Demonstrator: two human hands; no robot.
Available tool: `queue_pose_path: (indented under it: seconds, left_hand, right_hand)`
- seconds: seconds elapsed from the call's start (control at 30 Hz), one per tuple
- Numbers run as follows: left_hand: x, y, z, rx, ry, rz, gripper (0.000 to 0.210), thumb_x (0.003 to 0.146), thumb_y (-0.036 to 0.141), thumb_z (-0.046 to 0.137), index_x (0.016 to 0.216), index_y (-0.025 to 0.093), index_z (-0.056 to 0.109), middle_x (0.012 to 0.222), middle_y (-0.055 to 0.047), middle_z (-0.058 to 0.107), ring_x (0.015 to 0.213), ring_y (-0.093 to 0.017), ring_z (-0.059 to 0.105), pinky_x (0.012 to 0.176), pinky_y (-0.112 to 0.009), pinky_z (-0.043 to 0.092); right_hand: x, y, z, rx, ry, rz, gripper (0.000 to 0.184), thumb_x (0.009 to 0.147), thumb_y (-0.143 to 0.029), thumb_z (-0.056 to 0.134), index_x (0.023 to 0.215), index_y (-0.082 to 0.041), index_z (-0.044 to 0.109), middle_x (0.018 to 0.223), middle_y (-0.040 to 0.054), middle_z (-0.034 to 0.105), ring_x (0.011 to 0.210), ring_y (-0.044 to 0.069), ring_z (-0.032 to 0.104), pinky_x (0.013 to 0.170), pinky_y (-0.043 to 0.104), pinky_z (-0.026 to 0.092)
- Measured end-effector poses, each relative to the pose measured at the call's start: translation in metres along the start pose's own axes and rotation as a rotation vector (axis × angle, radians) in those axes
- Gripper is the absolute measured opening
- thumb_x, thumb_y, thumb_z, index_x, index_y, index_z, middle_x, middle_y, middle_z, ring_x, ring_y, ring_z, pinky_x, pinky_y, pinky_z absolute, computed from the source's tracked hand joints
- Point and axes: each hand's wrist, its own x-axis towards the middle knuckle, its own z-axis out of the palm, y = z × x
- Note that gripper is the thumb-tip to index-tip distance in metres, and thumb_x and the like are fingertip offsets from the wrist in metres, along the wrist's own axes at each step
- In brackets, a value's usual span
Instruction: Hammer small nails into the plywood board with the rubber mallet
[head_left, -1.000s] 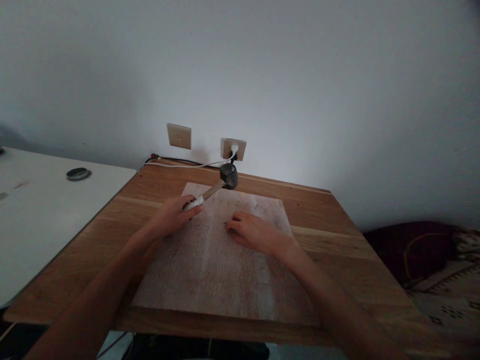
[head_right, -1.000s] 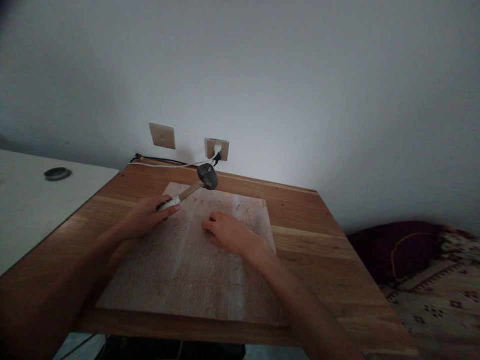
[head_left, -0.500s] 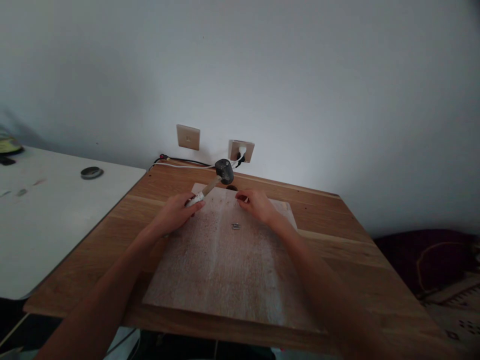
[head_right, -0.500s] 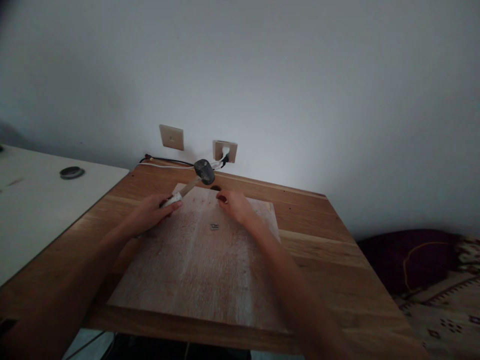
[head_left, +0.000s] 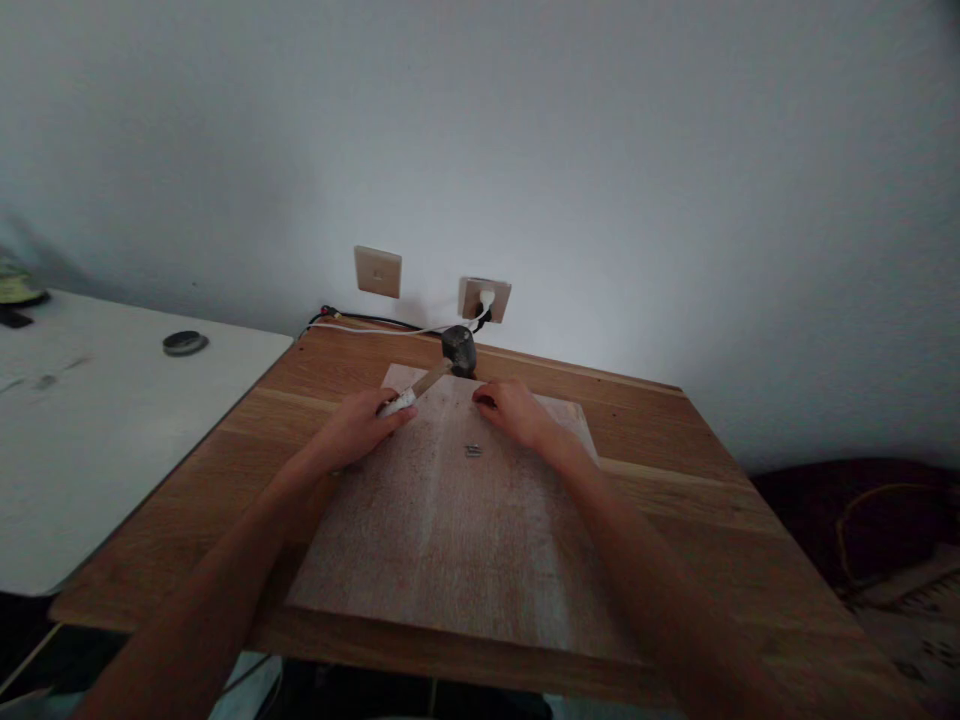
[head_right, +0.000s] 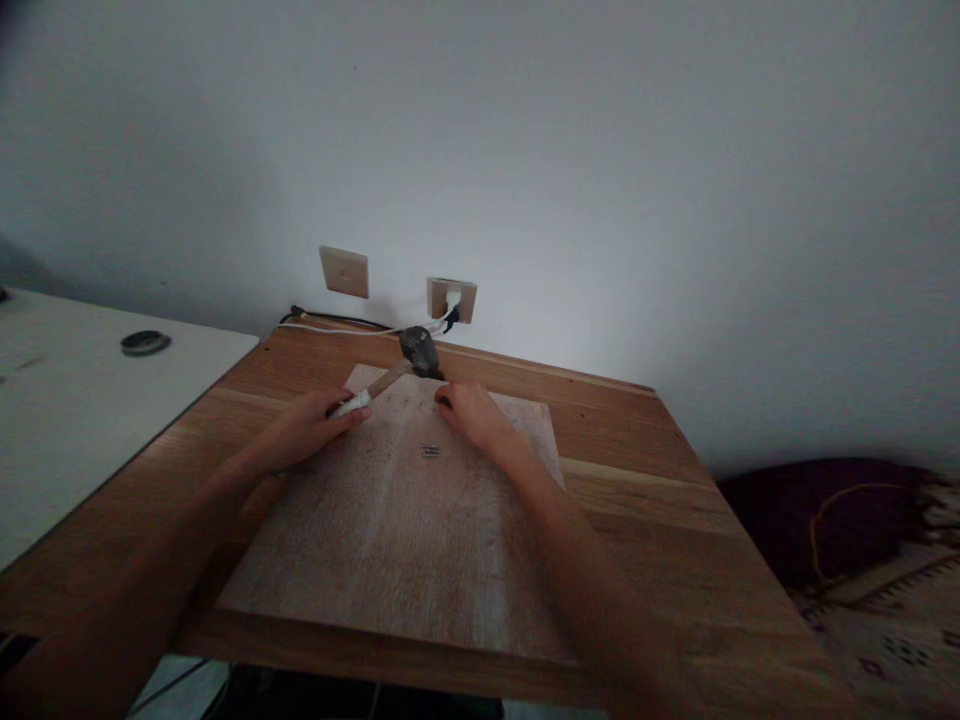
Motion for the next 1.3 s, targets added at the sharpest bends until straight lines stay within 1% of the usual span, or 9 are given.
queue_pose_path:
  seconds: [0.23, 0.4, 0.5, 0.63, 0.7, 0.87, 1.0, 1.17, 1.3]
  left_hand:
    - [-0.002, 0.001, -0.001, -0.007, -0.026, 0.019, 0.047, 0.088, 0.063, 0.049, 0.088, 0.019, 0.066, 0.079, -0.006, 0.069, 0.074, -0.023, 0.064, 0.068, -0.032, 0.042]
    - [-0.011, 0.006, -0.012, -0.050, -0.156, 0.016, 0.046, 0.087, 0.065, 0.051, 0.080, 0.021, 0.062, 0.068, -0.002, 0.063, 0.062, -0.019, 0.058, 0.058, -0.029, 0.038]
    - [-0.015, 0.009, -0.016, -0.046, -0.220, 0.007, 0.045, 0.087, 0.064, 0.053, 0.082, 0.021, 0.064, 0.065, -0.001, 0.062, 0.060, -0.019, 0.057, 0.056, -0.028, 0.038]
    - [-0.015, 0.010, -0.015, -0.017, -0.179, 0.016, 0.044, 0.086, 0.062, 0.053, 0.083, 0.020, 0.066, 0.072, -0.004, 0.066, 0.067, -0.021, 0.060, 0.060, -0.029, 0.040]
    - [-0.014, 0.009, -0.014, -0.018, -0.160, 0.018, 0.044, 0.085, 0.061, 0.054, 0.085, 0.020, 0.068, 0.075, -0.005, 0.068, 0.070, -0.021, 0.061, 0.062, -0.029, 0.041]
    - [-0.011, 0.005, -0.013, -0.060, -0.111, 0.006, 0.046, 0.086, 0.063, 0.052, 0.082, 0.020, 0.067, 0.071, -0.003, 0.066, 0.066, -0.020, 0.060, 0.059, -0.028, 0.040]
    - [-0.008, 0.001, -0.015, -0.087, -0.015, -0.034, 0.044, 0.084, 0.062, 0.054, 0.079, 0.020, 0.065, 0.069, -0.004, 0.066, 0.064, -0.021, 0.060, 0.060, -0.029, 0.041]
    - [-0.007, -0.003, -0.017, -0.124, -0.008, -0.121, 0.042, 0.084, 0.062, 0.054, 0.074, 0.021, 0.060, 0.060, -0.002, 0.062, 0.055, -0.019, 0.057, 0.055, -0.028, 0.040]
    - [-0.007, -0.007, -0.016, -0.131, 0.004, -0.079, 0.042, 0.083, 0.062, 0.056, 0.076, 0.021, 0.063, 0.063, -0.002, 0.064, 0.056, -0.018, 0.057, 0.056, -0.028, 0.040]
  right_hand:
    - [0.001, -0.001, 0.000, -0.045, -0.038, 0.076, 0.022, 0.101, -0.026, 0.063, 0.101, -0.012, 0.080, 0.106, 0.0158, 0.078, 0.100, 0.026, 0.073, 0.088, 0.030, 0.050]
    - [-0.013, 0.021, -0.009, 0.040, 0.080, 0.130, 0.046, 0.090, -0.039, 0.079, 0.125, -0.010, 0.071, 0.124, 0.0201, 0.072, 0.114, 0.031, 0.069, 0.097, 0.037, 0.052]
    - [-0.027, 0.029, -0.020, 0.073, 0.157, 0.140, 0.038, 0.091, -0.032, 0.078, 0.123, -0.013, 0.070, 0.127, 0.0186, 0.072, 0.119, 0.031, 0.067, 0.103, 0.042, 0.050]
    - [-0.043, 0.017, -0.029, 0.159, 0.211, 0.078, 0.013, 0.097, -0.027, 0.067, 0.103, -0.017, 0.072, 0.103, 0.0102, 0.075, 0.097, 0.024, 0.070, 0.090, 0.036, 0.052]
    - [-0.049, 0.004, -0.027, 0.204, 0.133, -0.005, 0.011, 0.097, -0.024, 0.065, 0.102, -0.018, 0.073, 0.098, 0.0078, 0.074, 0.091, 0.021, 0.069, 0.086, 0.033, 0.052]
    - [-0.050, -0.027, -0.007, 0.124, -0.137, -0.241, 0.022, 0.091, -0.011, 0.066, 0.111, -0.016, 0.074, 0.114, 0.0128, 0.070, 0.101, 0.025, 0.067, 0.089, 0.035, 0.051]
    - [-0.043, -0.033, -0.002, 0.093, -0.181, -0.221, 0.017, 0.091, -0.005, 0.060, 0.096, -0.015, 0.073, 0.100, 0.0103, 0.072, 0.090, 0.023, 0.067, 0.082, 0.033, 0.050]
    - [-0.034, -0.018, -0.015, 0.366, -0.224, -0.165, 0.014, 0.088, -0.006, 0.064, 0.090, -0.017, 0.073, 0.086, 0.0037, 0.074, 0.078, 0.017, 0.067, 0.075, 0.028, 0.049]
    - [-0.014, -0.009, -0.017, 0.511, -0.035, -0.068, 0.014, 0.091, -0.017, 0.067, 0.102, -0.018, 0.076, 0.091, 0.0042, 0.077, 0.079, 0.017, 0.069, 0.074, 0.027, 0.052]
